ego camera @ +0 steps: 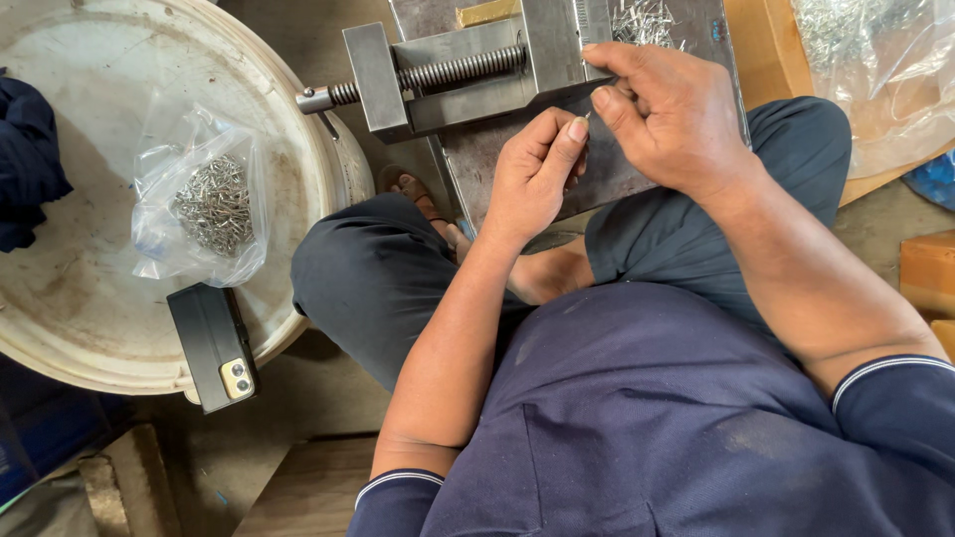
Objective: The person sits cross-legged on the floor and assembles small metal parts by hand. They pick up individual pieces from a pile on a metal plate, fit them together, and place the assembled items back onto the plate. A bag of parts and a smartphone are visible nearby.
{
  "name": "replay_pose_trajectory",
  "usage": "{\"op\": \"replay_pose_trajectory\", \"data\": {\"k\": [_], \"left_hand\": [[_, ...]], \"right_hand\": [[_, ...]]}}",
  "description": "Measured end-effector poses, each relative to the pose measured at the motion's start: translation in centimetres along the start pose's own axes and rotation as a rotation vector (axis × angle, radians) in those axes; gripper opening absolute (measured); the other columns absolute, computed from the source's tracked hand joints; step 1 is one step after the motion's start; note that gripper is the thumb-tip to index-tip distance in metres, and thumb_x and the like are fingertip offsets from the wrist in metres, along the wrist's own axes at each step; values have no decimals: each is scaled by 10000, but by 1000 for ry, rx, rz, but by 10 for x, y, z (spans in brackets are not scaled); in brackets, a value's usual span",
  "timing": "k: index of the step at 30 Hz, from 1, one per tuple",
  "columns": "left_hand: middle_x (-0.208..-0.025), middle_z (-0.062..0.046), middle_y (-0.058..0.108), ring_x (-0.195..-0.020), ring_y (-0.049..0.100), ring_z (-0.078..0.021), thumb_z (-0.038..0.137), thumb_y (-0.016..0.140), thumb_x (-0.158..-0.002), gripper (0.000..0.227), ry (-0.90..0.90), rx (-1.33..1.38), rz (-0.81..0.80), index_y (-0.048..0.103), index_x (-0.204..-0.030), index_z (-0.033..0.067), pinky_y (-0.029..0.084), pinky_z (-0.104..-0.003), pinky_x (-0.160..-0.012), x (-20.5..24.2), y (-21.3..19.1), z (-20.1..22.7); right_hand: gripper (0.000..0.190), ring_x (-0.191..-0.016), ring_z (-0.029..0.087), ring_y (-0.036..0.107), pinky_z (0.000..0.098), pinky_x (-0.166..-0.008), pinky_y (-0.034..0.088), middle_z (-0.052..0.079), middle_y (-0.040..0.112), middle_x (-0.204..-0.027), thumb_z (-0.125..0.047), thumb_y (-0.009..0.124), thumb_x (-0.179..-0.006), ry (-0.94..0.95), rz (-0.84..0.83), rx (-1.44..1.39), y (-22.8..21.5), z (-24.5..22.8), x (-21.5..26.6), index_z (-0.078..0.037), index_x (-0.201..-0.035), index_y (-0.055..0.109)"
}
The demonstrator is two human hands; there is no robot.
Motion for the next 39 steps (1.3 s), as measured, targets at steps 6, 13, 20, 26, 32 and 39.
{"op": "replay_pose_trajectory", "data": {"k": [6,13,20,26,32,39], "left_hand": [[-752,33,576,-652,513,-45,302,577,-1097,283,-16,28,-3,621,-957,61,441,-228,-592,0,-1,-2],[-759,32,576,-657,514,-46,303,578,-1101,284,-7,35,-1,621,-960,60,443,-228,-596,0,-1,-2],[-750,36,569,-651,506,-44,301,581,-1094,285,-28,52,-3,621,-957,55,438,-227,-586,0,-2,-2],[-764,44,556,-677,509,-40,279,588,-1088,278,4,32,-60,637,-960,37,439,-227,-608,1,2,-1],[-777,41,550,-693,506,-47,264,608,-1105,286,-41,65,-151,626,-934,35,429,-231,-615,3,2,-6],[-799,32,591,-713,545,-46,267,621,-1083,245,-22,105,-57,659,-1031,31,448,-224,-623,1,-1,-4]], "right_hand": [[276,-743,250,620,379,-703,495,75,636,-829,-85,763,-1063,-27,37,69,5,-2,2,-81,-1323,668],[245,-728,251,620,369,-676,489,77,629,-804,-60,758,-1077,-41,76,90,6,-2,4,-77,-1308,679],[177,-806,100,644,256,-747,528,61,675,-901,-21,666,-1124,109,150,-318,3,11,23,-9,-1299,644],[144,-765,24,544,206,-698,448,11,640,-978,-78,736,-1065,406,-89,-693,31,31,39,23,-1148,675],[124,-838,18,560,187,-712,460,-21,634,-1020,-65,679,-1065,347,-150,-878,32,33,34,8,-1165,669],[65,-850,95,640,221,-736,495,63,689,-987,-30,743,-1082,118,-1,-467,4,20,16,0,-1055,693]]}}
Point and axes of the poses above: each hand's wrist, its own x-axis away from the middle knuckle, its own y-axis out of the palm, z = x × y, the point moved 6 cm from there along -x, towards the middle knuckle
